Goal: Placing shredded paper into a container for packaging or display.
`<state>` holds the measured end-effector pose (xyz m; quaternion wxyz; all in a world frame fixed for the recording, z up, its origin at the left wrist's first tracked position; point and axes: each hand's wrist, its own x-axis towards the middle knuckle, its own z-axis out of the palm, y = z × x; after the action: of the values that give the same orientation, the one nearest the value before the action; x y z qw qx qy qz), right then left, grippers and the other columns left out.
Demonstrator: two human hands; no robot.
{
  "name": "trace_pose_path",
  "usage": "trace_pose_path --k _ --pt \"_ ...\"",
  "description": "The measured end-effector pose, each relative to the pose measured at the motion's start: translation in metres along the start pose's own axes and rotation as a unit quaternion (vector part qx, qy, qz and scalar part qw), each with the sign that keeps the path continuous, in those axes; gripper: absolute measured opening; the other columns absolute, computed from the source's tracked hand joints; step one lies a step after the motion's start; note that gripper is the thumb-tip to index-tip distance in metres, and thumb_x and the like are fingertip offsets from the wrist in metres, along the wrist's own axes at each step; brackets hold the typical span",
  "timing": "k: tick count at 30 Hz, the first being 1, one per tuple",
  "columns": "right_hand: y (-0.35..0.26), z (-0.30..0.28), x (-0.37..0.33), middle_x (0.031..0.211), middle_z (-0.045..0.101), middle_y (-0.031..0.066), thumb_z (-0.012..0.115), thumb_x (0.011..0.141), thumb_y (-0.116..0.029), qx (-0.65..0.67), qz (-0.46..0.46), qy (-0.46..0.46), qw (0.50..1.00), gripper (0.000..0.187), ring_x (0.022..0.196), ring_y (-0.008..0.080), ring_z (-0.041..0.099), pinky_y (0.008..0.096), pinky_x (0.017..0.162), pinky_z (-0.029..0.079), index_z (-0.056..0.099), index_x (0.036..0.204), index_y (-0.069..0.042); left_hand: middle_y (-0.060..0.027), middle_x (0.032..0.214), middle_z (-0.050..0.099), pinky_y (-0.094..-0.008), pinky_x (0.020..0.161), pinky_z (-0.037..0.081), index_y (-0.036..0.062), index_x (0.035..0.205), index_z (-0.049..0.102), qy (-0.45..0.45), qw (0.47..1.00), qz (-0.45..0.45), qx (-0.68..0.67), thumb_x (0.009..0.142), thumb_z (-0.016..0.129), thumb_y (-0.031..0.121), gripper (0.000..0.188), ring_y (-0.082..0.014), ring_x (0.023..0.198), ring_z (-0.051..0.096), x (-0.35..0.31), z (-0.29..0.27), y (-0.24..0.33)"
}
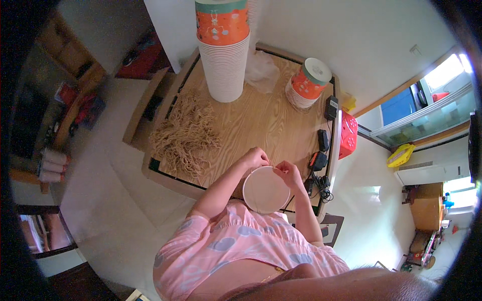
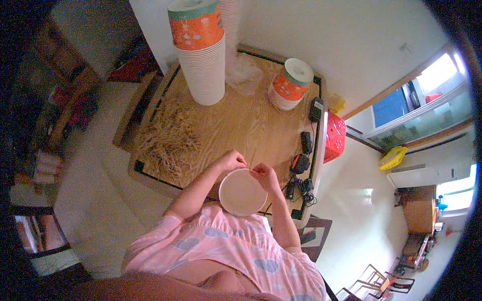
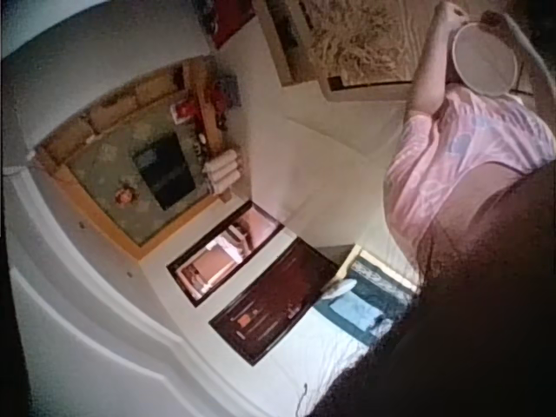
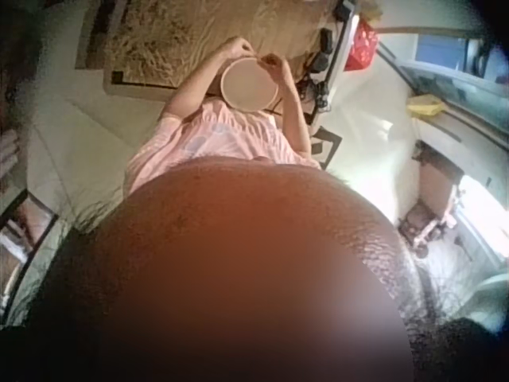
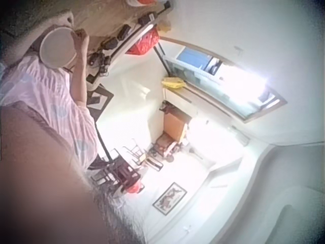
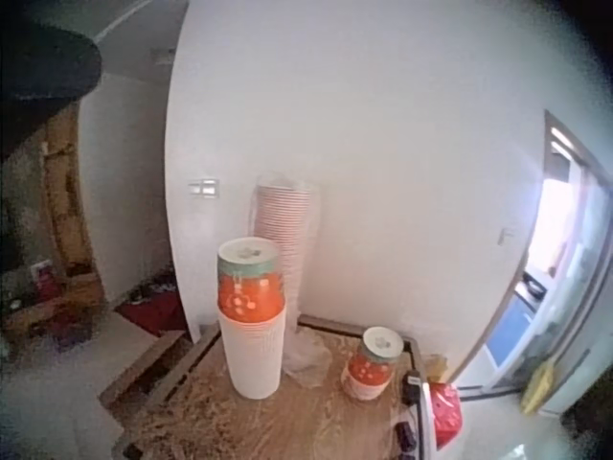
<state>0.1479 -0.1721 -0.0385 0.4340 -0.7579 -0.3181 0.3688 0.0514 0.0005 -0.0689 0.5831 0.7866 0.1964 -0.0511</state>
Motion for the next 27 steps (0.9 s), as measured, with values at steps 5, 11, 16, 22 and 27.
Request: trace_pose_path --k 5,11,16,22,27 --pt "-0.019 0.004 -0.01 0.07 0.061 0.0068 0.065 0.074 -0.01 -0.055 -0.038 0.064 0.996 0.011 0.065 0.0139 0.057 0.0276 0.061 0.046 0.059 0.078 -0.002 -0.0057 0.067 0.065 -0.0297 0.058 0.047 0.0044 0.075 0.067 0.006 0.999 -0.001 0.043 0.07 0.065 0.014 0.011 -0.0126 0.06 0.059 -0.003 -0.006 0.014" --pt "-0.024 0.005 -0.007 0.067 0.059 0.0028 0.064 0.074 -0.005 -0.093 -0.169 0.065 0.979 0.007 0.067 0.0104 0.053 0.024 0.061 0.043 0.059 0.078 -0.002 -0.0086 0.064 0.063 -0.0299 0.057 0.046 0.0048 0.073 0.065 0.148 0.98 0.083 0.105 0.07 0.064 0.013 0.008 -0.0172 0.058 0.059 0.007 0.014 0.008" --pt "-0.002 -0.002 0.007 0.075 0.061 0.0014 0.059 0.082 -0.018 0.129 0.112 -0.04 0.984 0.017 0.065 0.0102 0.055 0.0257 0.056 0.044 0.061 0.083 -0.002 -0.0092 0.069 0.062 -0.0306 0.058 0.047 0.0053 0.074 0.065 0.183 0.979 0.086 -0.001 0.072 0.064 0.015 0.01 -0.0172 0.061 0.059 0.002 0.018 0.011" --pt "-0.001 0.002 0.026 0.073 0.059 -0.0003 0.059 0.083 -0.022 0.285 0.137 -0.098 0.944 0.021 0.061 0.0088 0.055 0.0245 0.052 0.042 0.061 0.084 -0.002 -0.0092 0.073 0.06 -0.0309 0.06 0.047 0.005 0.075 0.065 0.228 0.966 0.112 0.04 0.072 0.066 0.017 0.012 -0.0194 0.065 0.059 0.004 0.023 0.009" --pt "0.007 0.006 0.037 0.072 0.058 -0.0007 0.06 0.082 -0.022 0.236 0.136 -0.094 0.958 0.019 0.062 0.0082 0.054 0.0224 0.053 0.042 0.061 0.083 -0.003 -0.0103 0.075 0.06 -0.0334 0.063 0.047 0.0053 0.074 0.065 0.175 0.977 0.112 0.042 0.07 0.066 0.017 0.012 -0.0236 0.069 0.06 0.002 0.011 0.001"
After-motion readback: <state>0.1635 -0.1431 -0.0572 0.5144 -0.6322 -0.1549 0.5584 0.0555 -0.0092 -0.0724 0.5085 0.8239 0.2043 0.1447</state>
